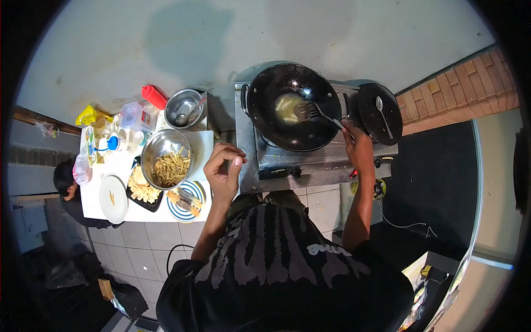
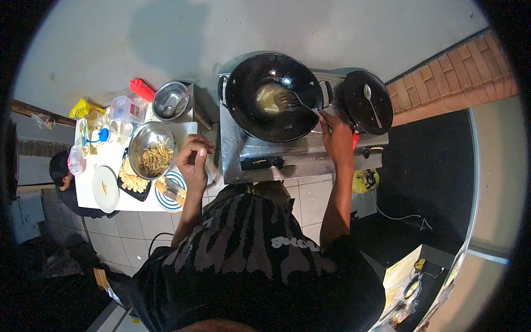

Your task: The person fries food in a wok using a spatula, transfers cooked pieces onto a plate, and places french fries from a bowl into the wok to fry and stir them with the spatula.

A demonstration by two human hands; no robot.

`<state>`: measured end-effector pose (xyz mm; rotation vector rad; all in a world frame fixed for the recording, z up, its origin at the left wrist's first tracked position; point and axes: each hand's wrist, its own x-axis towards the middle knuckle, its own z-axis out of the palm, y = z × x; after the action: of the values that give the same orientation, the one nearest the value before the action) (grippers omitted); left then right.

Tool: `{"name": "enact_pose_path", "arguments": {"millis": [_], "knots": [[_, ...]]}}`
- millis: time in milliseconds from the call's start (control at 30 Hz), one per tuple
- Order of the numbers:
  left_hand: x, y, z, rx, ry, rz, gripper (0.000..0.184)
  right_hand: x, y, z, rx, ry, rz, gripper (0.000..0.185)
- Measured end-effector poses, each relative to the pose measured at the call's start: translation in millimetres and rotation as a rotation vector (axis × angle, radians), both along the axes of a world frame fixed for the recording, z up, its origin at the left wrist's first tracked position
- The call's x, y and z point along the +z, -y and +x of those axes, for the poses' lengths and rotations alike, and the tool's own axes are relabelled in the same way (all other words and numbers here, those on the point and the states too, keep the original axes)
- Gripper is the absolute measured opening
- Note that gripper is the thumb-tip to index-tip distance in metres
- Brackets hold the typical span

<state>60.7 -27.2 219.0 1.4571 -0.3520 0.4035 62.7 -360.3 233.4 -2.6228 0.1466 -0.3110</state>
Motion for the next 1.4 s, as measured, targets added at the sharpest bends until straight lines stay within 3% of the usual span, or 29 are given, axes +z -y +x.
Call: {"name": "enact_pose_path", "arguments": {"millis": [300, 600, 700, 867, 1033, 1400], "knots": [[0, 0, -4, 0.001, 0.003, -0.016, 0.019, -33, -7, 8, 0.009, 0.099, 0.017, 0.028], [-6, -1, -8, -0.005, -0.001, -0.020, 0.018, -22, -28, 14, -0.023, 0.075, 0.121, 0.030], [-4, 1, -8, -0.010, -0.012, -0.019, 0.019, -44, -28, 18, 0.041, 0.089, -0.021, 0.031], [0, 0, -9, 0.006, 0.010, -0.010, 0.019, -30, -17, 6, 0.065, -0.008, 0.078, 0.030], [-1, 2, -10, 0.002, -0.026, -0.023, 0.019, -33, -15, 0, 0.057, 0.121, 0.075, 0.030], [0, 7, -11, -0.023, -0.014, -0.013, 0.018, -47, -35, 13, 0.158, 0.136, -0.005, 0.032]]}}
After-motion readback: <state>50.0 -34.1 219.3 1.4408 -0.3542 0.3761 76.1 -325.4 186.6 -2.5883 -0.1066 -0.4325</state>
